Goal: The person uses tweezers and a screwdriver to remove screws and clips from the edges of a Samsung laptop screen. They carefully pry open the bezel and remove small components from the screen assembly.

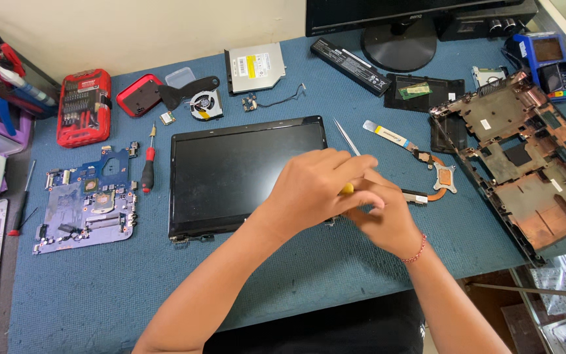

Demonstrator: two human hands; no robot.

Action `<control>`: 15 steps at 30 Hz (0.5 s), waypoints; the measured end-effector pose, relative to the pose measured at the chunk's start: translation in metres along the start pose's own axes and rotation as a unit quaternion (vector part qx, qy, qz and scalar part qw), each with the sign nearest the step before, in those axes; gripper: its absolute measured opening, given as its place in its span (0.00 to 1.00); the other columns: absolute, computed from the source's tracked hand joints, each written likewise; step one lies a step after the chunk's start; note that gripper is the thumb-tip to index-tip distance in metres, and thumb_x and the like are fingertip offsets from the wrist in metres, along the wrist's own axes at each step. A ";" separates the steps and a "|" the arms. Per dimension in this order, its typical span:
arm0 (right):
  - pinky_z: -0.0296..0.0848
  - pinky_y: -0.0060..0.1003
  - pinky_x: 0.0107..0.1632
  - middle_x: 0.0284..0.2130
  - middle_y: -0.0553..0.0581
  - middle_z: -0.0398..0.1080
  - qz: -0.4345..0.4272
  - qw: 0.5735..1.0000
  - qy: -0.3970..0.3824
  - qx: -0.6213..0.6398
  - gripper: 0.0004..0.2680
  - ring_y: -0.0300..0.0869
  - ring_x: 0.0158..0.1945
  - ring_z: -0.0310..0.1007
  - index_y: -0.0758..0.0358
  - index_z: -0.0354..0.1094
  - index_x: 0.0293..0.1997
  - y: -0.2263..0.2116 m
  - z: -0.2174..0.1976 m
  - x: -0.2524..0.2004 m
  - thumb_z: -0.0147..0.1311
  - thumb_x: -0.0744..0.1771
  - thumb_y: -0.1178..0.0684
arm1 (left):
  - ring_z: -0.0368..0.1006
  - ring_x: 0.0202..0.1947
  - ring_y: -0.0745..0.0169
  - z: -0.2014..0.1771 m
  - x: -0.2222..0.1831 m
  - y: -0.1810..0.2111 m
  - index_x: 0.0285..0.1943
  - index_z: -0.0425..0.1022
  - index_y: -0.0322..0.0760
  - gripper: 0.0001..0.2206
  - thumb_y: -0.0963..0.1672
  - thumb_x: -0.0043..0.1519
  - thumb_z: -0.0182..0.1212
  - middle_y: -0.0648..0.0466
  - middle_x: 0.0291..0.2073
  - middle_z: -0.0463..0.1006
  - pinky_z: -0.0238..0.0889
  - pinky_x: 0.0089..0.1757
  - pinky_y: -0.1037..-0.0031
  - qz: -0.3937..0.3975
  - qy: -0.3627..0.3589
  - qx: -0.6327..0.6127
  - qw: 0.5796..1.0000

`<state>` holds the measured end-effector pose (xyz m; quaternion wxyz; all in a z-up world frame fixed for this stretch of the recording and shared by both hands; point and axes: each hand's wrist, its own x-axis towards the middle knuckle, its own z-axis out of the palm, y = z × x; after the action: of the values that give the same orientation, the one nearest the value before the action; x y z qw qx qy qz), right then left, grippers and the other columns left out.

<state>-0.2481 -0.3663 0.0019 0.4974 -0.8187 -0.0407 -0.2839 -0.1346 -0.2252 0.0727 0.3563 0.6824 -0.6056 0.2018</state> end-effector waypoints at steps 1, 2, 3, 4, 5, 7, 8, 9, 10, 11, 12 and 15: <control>0.74 0.49 0.50 0.37 0.58 0.74 -0.001 1.000 0.000 0.000 0.13 0.53 0.48 0.76 0.65 0.78 0.46 -0.002 -0.001 -0.001 0.67 0.59 0.68 | 0.73 0.31 0.65 -0.005 0.002 0.000 0.57 0.74 0.45 0.21 0.57 0.65 0.59 0.61 0.29 0.71 0.71 0.36 0.74 0.000 0.001 0.000 1.000; 0.75 0.48 0.47 0.37 0.59 0.77 0.048 0.999 0.004 0.011 0.13 0.50 0.44 0.77 0.65 0.76 0.48 -0.003 -0.002 -0.001 0.61 0.61 0.70 | 0.74 0.39 0.56 -0.010 0.004 0.000 0.66 0.68 0.45 0.22 0.53 0.66 0.61 0.55 0.38 0.72 0.72 0.42 0.67 0.001 -0.031 -0.041 0.999; 0.76 0.47 0.43 0.37 0.60 0.79 0.096 0.995 0.009 0.022 0.13 0.47 0.39 0.78 0.65 0.75 0.49 -0.005 -0.003 -0.002 0.54 0.63 0.71 | 0.75 0.46 0.48 -0.015 0.005 0.001 0.74 0.62 0.44 0.27 0.48 0.67 0.64 0.50 0.47 0.74 0.73 0.47 0.60 0.001 -0.063 -0.082 0.995; 0.76 0.47 0.43 0.37 0.60 0.79 0.096 0.995 0.008 0.022 0.13 0.47 0.39 0.78 0.65 0.75 0.49 -0.008 -0.003 -0.001 0.54 0.63 0.71 | 0.75 0.46 0.48 -0.026 0.008 0.002 0.74 0.62 0.44 0.27 0.48 0.67 0.64 0.50 0.47 0.74 0.73 0.47 0.60 0.001 -0.063 -0.083 0.995; 0.76 0.45 0.49 0.43 0.58 0.78 0.096 0.993 0.015 0.074 0.14 0.44 0.46 0.77 0.65 0.72 0.53 -0.010 -0.003 0.000 0.53 0.65 0.71 | 0.76 0.51 0.45 -0.038 0.011 0.002 0.68 0.68 0.41 0.20 0.40 0.66 0.61 0.49 0.50 0.77 0.73 0.51 0.59 -0.006 -0.098 -0.168 0.981; 0.76 0.43 0.54 0.50 0.55 0.76 0.096 0.987 0.021 0.125 0.15 0.42 0.53 0.76 0.64 0.69 0.56 -0.012 -0.003 -0.002 0.52 0.66 0.72 | 0.77 0.55 0.43 -0.050 0.012 0.001 0.62 0.74 0.38 0.18 0.33 0.65 0.57 0.49 0.54 0.79 0.72 0.54 0.58 -0.012 -0.132 -0.252 0.959; 0.75 0.46 0.55 0.51 0.57 0.75 0.104 0.987 -0.001 0.122 0.16 0.43 0.53 0.75 0.67 0.67 0.58 -0.011 -0.003 -0.004 0.49 0.66 0.72 | 0.78 0.53 0.45 -0.050 0.011 0.000 0.59 0.76 0.38 0.16 0.33 0.65 0.57 0.50 0.52 0.81 0.73 0.53 0.59 -0.015 -0.131 -0.241 0.961; 0.74 0.50 0.56 0.51 0.59 0.74 0.112 0.986 -0.024 0.119 0.17 0.45 0.54 0.73 0.70 0.65 0.60 -0.010 -0.003 -0.006 0.47 0.66 0.73 | 0.79 0.50 0.47 -0.051 0.009 -0.002 0.55 0.78 0.37 0.14 0.33 0.65 0.58 0.51 0.49 0.82 0.73 0.51 0.61 -0.018 -0.131 -0.230 0.964; 0.74 0.50 0.56 0.51 0.59 0.74 0.112 0.986 -0.025 0.119 0.17 0.45 0.54 0.73 0.70 0.65 0.60 -0.016 -0.004 -0.001 0.47 0.66 0.73 | 0.79 0.50 0.47 -0.048 0.009 -0.002 0.55 0.78 0.37 0.14 0.33 0.65 0.58 0.51 0.49 0.82 0.73 0.51 0.61 -0.019 -0.131 -0.230 0.964; 0.75 0.48 0.53 0.49 0.58 0.75 0.073 0.994 -0.038 0.064 0.16 0.48 0.52 0.74 0.67 0.69 0.57 -0.022 -0.005 0.004 0.57 0.63 0.68 | 0.77 0.45 0.53 -0.046 0.009 -0.002 0.49 0.78 0.41 0.09 0.36 0.64 0.62 0.56 0.44 0.80 0.74 0.47 0.65 -0.012 -0.125 -0.176 0.976; 0.76 0.46 0.49 0.47 0.58 0.75 0.034 0.998 -0.051 0.010 0.16 0.50 0.50 0.75 0.65 0.73 0.53 -0.028 -0.007 0.009 0.67 0.61 0.64 | 0.76 0.41 0.60 -0.043 0.009 -0.001 0.43 0.79 0.44 0.05 0.39 0.63 0.65 0.60 0.39 0.78 0.74 0.43 0.69 -0.005 -0.120 -0.122 0.985; 0.73 0.43 0.47 0.36 0.55 0.72 0.039 0.999 0.001 -0.005 0.09 0.42 0.39 0.71 0.64 0.77 0.42 -0.017 -0.002 0.010 0.69 0.62 0.62 | 0.72 0.37 0.61 -0.028 0.003 -0.004 0.39 0.76 0.43 0.05 0.46 0.64 0.66 0.60 0.33 0.72 0.72 0.37 0.70 -0.012 -0.090 -0.077 0.993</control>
<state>-0.2461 -0.3615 0.0208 0.5040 -0.8218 -0.0069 -0.2658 -0.1257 -0.2066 0.0927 0.3544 0.6758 -0.6403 0.0882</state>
